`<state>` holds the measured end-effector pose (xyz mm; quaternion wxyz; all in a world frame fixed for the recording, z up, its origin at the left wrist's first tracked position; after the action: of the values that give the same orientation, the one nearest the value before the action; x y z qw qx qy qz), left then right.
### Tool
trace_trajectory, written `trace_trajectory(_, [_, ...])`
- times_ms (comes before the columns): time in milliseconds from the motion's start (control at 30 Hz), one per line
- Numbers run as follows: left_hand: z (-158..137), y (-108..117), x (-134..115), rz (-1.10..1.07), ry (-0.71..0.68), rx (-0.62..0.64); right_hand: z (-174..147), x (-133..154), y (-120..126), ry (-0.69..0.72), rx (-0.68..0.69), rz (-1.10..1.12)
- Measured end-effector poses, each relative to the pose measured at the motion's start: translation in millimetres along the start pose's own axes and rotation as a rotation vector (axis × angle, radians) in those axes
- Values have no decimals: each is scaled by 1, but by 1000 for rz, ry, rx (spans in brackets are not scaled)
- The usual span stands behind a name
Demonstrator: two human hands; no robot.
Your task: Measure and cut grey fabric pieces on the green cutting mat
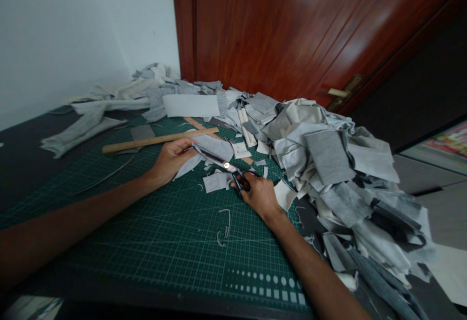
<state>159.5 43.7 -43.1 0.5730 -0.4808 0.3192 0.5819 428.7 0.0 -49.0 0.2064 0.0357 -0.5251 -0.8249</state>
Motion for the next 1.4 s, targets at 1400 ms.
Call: trace_trajectory(1400, [-3,-3,-5,4,8,30,-1,9,4,-56,-77,155])
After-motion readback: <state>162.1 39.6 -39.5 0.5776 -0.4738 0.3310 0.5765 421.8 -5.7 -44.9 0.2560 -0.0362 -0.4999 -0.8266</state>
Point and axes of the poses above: each hand's wrist, its own z-axis towards the middle knuckle, its own y-axis out of the back of the hand, x = y × z, the point moved 2 cm from there along z, towards the middle knuckle, and after that the axes turned 11 degrees about -x, right-handed, at the moved point
